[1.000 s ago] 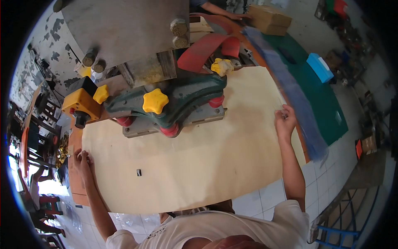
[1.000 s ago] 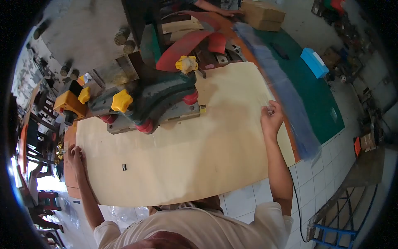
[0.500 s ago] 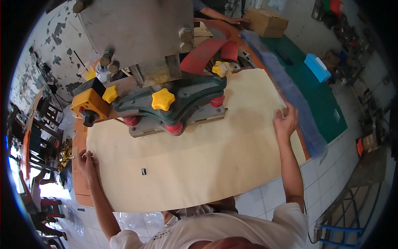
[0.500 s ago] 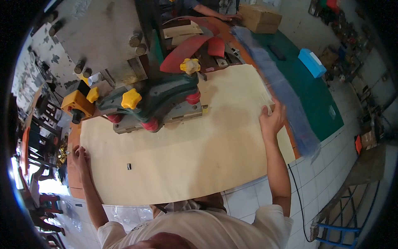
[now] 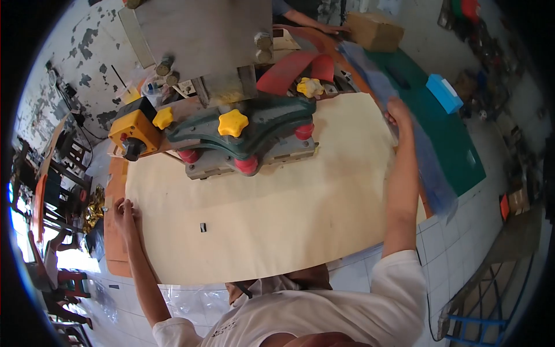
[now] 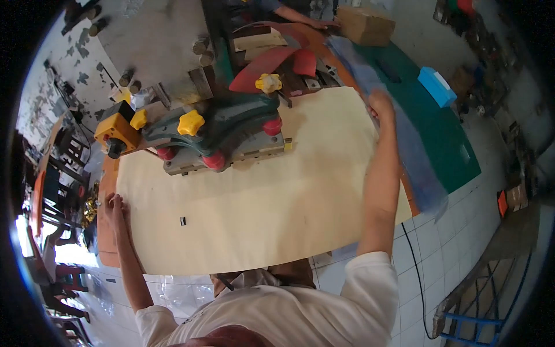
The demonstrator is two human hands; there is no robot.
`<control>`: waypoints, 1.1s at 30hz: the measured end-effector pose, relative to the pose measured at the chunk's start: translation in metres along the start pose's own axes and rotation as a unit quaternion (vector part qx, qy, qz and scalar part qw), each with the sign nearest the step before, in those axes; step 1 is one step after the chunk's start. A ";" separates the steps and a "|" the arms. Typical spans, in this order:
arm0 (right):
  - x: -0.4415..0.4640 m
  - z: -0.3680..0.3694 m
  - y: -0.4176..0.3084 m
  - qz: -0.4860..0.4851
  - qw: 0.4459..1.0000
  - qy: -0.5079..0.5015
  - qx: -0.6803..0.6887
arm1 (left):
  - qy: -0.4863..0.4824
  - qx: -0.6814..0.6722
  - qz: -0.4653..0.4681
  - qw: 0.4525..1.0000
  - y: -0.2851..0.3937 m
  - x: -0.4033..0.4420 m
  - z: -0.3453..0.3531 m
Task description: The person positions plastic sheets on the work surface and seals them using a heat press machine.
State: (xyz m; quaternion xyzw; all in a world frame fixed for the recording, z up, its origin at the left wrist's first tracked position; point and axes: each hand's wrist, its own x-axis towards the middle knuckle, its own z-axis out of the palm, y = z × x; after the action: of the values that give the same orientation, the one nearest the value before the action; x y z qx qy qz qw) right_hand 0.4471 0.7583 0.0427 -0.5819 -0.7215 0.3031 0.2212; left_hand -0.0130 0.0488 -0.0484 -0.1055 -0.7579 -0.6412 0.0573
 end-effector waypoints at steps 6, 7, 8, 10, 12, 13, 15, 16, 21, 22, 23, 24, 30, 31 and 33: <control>-0.008 0.014 0.005 -0.006 1.000 -0.012 0.021 | -0.008 -0.020 0.005 1.000 0.009 -0.004 0.004; -0.004 0.015 0.012 0.010 0.999 -0.011 0.034 | -0.002 -0.023 0.004 1.000 0.011 -0.006 0.006; 0.001 0.015 0.019 0.011 0.999 -0.013 0.037 | 0.003 -0.026 0.001 1.000 0.012 -0.008 0.006; 0.004 0.014 0.026 0.036 0.996 0.013 0.086 | -0.005 -0.033 -0.003 0.999 0.009 -0.005 0.003; 0.004 0.014 0.028 0.034 0.995 0.017 0.090 | -0.012 -0.041 -0.009 0.999 0.004 -0.004 0.000; 0.002 0.013 0.028 0.031 0.995 0.022 0.093 | -0.013 -0.050 -0.006 0.999 0.002 -0.003 0.000; -0.001 0.012 0.025 0.035 0.995 0.027 0.091 | -0.014 -0.060 -0.002 0.998 0.000 -0.002 -0.001; -0.003 0.012 0.023 0.039 0.995 0.029 0.087 | -0.010 -0.074 -0.012 0.997 0.000 -0.002 -0.002; -0.006 0.009 0.018 0.034 0.994 0.020 0.097 | 0.003 -0.102 -0.022 0.995 0.004 -0.005 -0.003; -0.006 0.008 0.017 0.029 0.995 0.019 0.098 | 0.017 -0.074 -0.009 0.997 0.001 -0.004 -0.002; -0.007 0.008 0.017 0.029 0.994 0.020 0.099 | 0.030 -0.045 0.004 0.999 -0.001 -0.003 0.000; -0.008 0.008 0.016 0.025 0.994 0.024 0.099 | 0.030 -0.045 0.005 0.999 -0.006 -0.001 0.000; -0.012 0.006 0.010 0.019 0.994 0.038 0.096 | 0.036 0.018 0.026 0.999 -0.009 0.000 0.001; -0.012 0.005 0.010 0.020 0.995 0.040 0.092 | 0.039 0.035 0.038 0.998 -0.006 -0.002 0.003; -0.012 0.005 0.009 0.017 0.995 0.043 0.090 | 0.043 0.052 0.050 0.997 0.002 -0.007 0.007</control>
State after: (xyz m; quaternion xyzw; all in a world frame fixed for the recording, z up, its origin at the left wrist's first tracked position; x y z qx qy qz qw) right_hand 0.4533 0.7470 0.0331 -0.5847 -0.6708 0.3450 0.2985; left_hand -0.0050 0.0552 -0.0496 -0.1123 -0.7808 -0.6014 0.1267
